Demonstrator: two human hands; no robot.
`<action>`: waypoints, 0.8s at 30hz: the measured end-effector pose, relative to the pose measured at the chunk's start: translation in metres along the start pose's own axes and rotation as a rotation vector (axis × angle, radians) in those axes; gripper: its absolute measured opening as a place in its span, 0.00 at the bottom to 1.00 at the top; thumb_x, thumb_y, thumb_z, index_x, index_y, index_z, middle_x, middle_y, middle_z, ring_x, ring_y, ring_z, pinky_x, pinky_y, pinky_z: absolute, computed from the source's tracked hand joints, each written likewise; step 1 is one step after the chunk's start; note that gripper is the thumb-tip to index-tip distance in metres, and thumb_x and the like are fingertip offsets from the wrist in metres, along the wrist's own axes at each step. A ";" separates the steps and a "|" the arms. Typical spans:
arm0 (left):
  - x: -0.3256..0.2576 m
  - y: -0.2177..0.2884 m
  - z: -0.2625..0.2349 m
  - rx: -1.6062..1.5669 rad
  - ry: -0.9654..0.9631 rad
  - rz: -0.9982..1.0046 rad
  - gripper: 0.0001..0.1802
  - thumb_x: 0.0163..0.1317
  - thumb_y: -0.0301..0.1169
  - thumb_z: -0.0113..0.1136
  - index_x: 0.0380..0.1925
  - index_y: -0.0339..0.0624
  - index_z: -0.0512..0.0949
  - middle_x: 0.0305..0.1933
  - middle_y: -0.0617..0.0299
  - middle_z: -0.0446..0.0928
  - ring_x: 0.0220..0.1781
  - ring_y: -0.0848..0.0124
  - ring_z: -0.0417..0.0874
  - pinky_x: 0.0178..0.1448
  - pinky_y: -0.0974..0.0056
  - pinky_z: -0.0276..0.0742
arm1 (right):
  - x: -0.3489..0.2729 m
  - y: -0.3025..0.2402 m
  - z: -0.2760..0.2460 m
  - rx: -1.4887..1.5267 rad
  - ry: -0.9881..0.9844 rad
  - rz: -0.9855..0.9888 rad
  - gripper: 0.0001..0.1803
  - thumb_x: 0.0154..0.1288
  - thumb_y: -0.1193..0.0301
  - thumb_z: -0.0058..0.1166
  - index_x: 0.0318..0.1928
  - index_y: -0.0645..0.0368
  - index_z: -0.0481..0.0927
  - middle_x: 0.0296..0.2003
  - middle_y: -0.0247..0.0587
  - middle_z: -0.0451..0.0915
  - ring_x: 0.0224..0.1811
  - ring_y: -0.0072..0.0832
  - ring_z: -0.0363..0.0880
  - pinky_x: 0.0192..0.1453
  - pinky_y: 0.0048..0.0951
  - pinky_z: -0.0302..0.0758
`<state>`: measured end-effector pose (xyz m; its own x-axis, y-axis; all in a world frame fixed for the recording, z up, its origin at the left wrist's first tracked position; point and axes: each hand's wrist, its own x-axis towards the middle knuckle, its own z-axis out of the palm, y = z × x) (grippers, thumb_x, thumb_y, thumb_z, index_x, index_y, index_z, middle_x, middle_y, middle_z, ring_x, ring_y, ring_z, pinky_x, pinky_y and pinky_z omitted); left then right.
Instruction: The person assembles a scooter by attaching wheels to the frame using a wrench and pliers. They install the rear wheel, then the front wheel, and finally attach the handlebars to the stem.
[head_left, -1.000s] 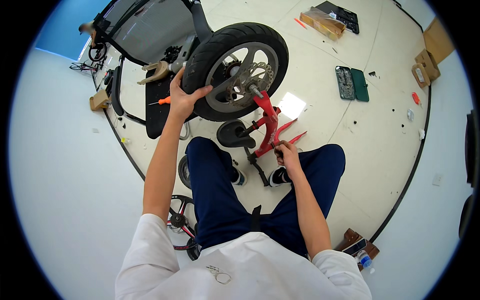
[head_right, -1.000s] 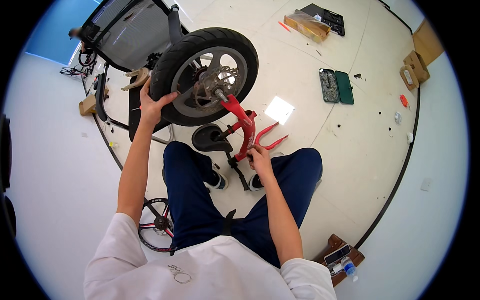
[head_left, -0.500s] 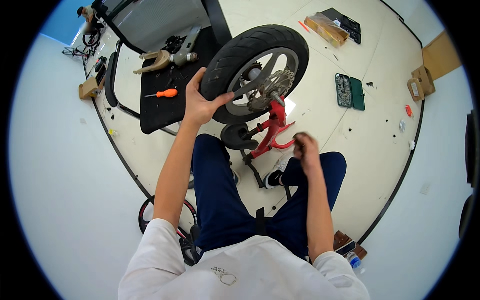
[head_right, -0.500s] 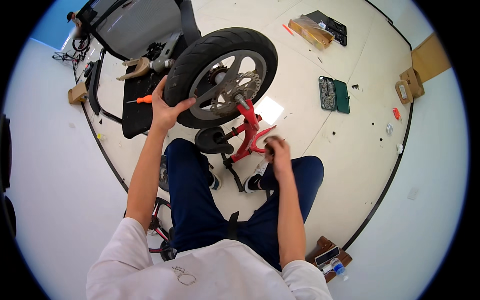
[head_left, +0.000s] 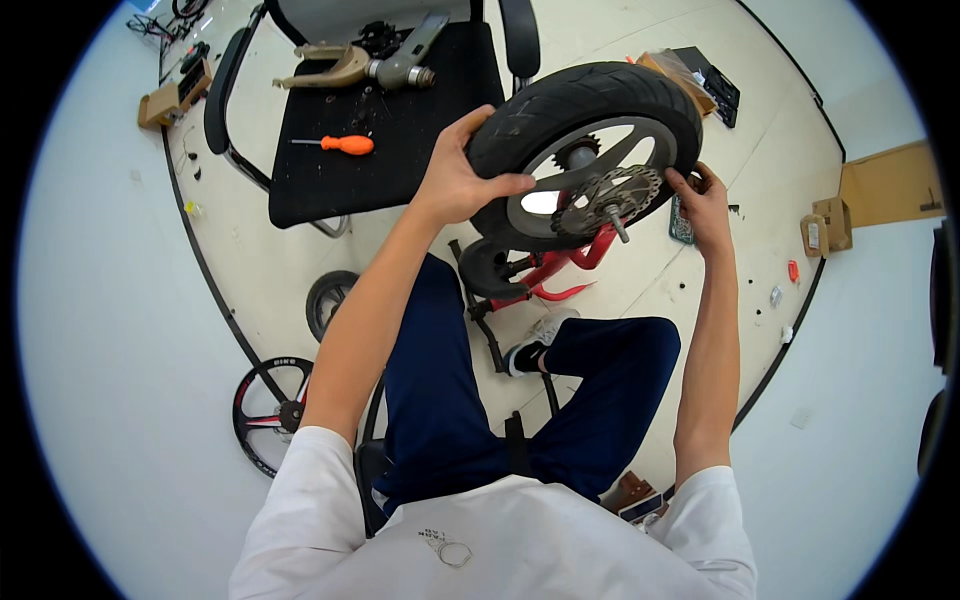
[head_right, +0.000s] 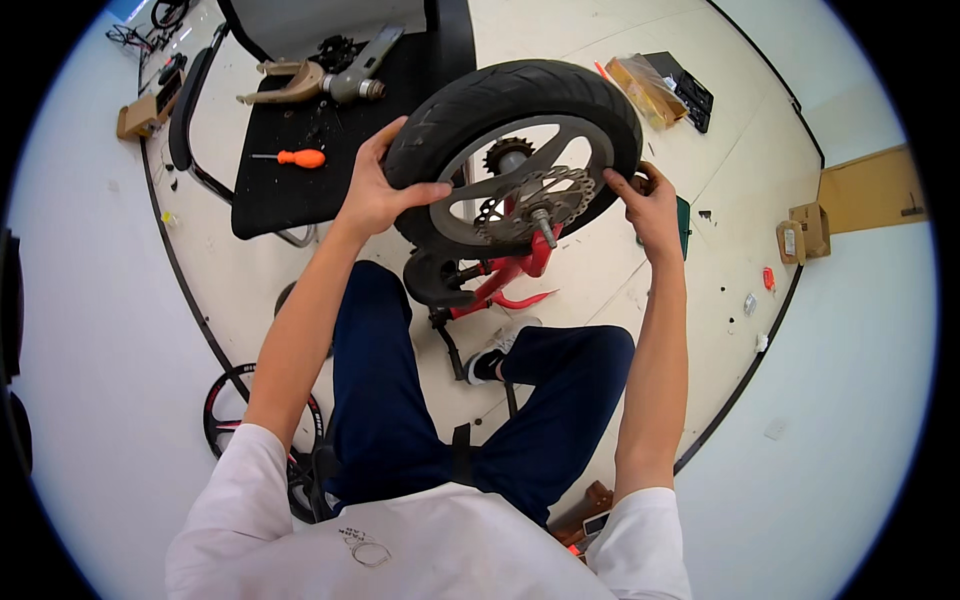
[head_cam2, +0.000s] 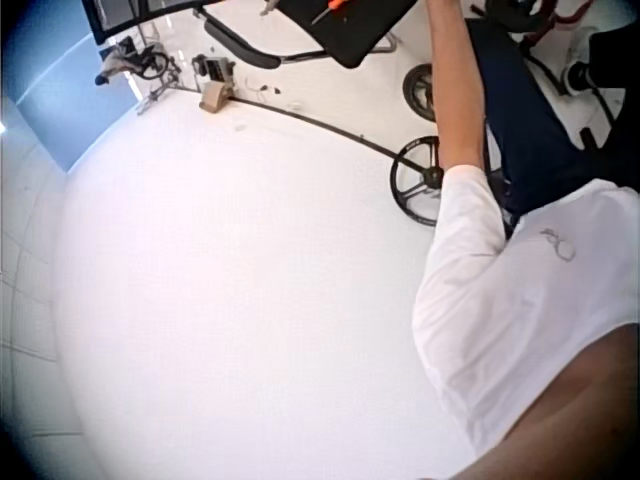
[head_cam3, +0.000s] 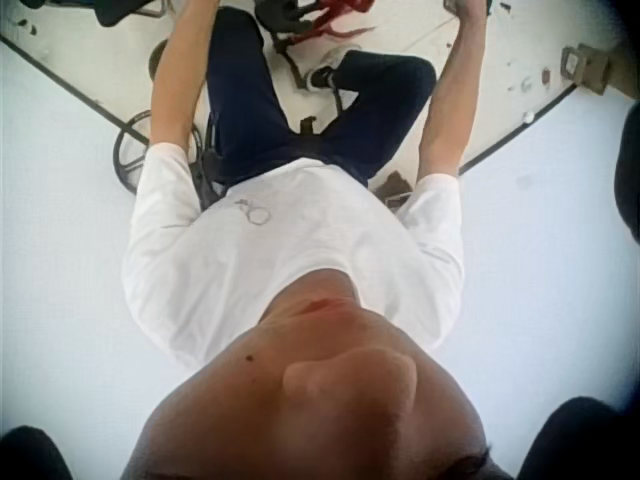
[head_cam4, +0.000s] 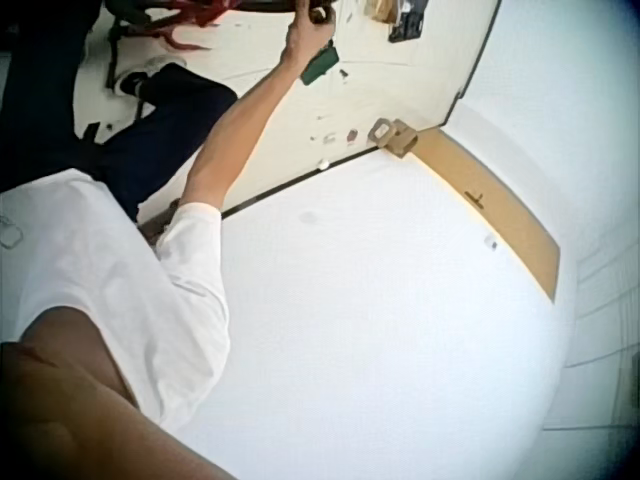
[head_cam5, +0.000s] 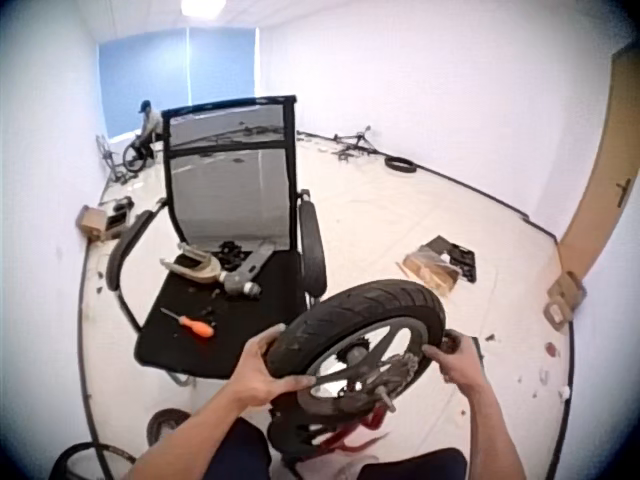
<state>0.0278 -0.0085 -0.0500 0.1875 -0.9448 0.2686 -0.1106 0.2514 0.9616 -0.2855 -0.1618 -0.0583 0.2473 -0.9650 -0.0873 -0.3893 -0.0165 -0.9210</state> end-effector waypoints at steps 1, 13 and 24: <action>0.001 0.000 0.000 0.011 0.012 0.000 0.34 0.39 0.28 0.77 0.50 0.32 0.75 0.44 0.58 0.80 0.47 0.72 0.80 0.57 0.68 0.73 | 0.000 0.001 0.000 0.035 0.000 -0.002 0.25 0.58 0.61 0.71 0.47 0.67 0.78 0.19 0.19 0.64 0.19 0.10 0.58 0.21 0.18 0.53; -0.010 0.013 0.010 0.087 0.107 0.066 0.37 0.39 0.27 0.80 0.50 0.30 0.72 0.45 0.56 0.80 0.47 0.72 0.82 0.55 0.68 0.77 | -0.003 -0.024 0.005 0.307 -0.003 -0.019 0.19 0.67 0.66 0.61 0.50 0.67 0.77 0.22 0.22 0.64 0.19 0.12 0.56 0.23 0.18 0.54; -0.015 0.003 0.016 0.100 0.079 0.054 0.31 0.41 0.26 0.78 0.46 0.32 0.74 0.42 0.57 0.81 0.43 0.72 0.83 0.53 0.67 0.78 | -0.086 -0.009 0.008 0.337 -0.152 0.127 0.12 0.71 0.77 0.40 0.49 0.68 0.75 0.31 0.35 0.74 0.25 0.18 0.68 0.28 0.22 0.70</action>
<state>0.0093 0.0027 -0.0524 0.2548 -0.9098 0.3276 -0.2183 0.2759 0.9361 -0.2961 -0.0762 -0.0459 0.3547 -0.9034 -0.2411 -0.1182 0.2125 -0.9700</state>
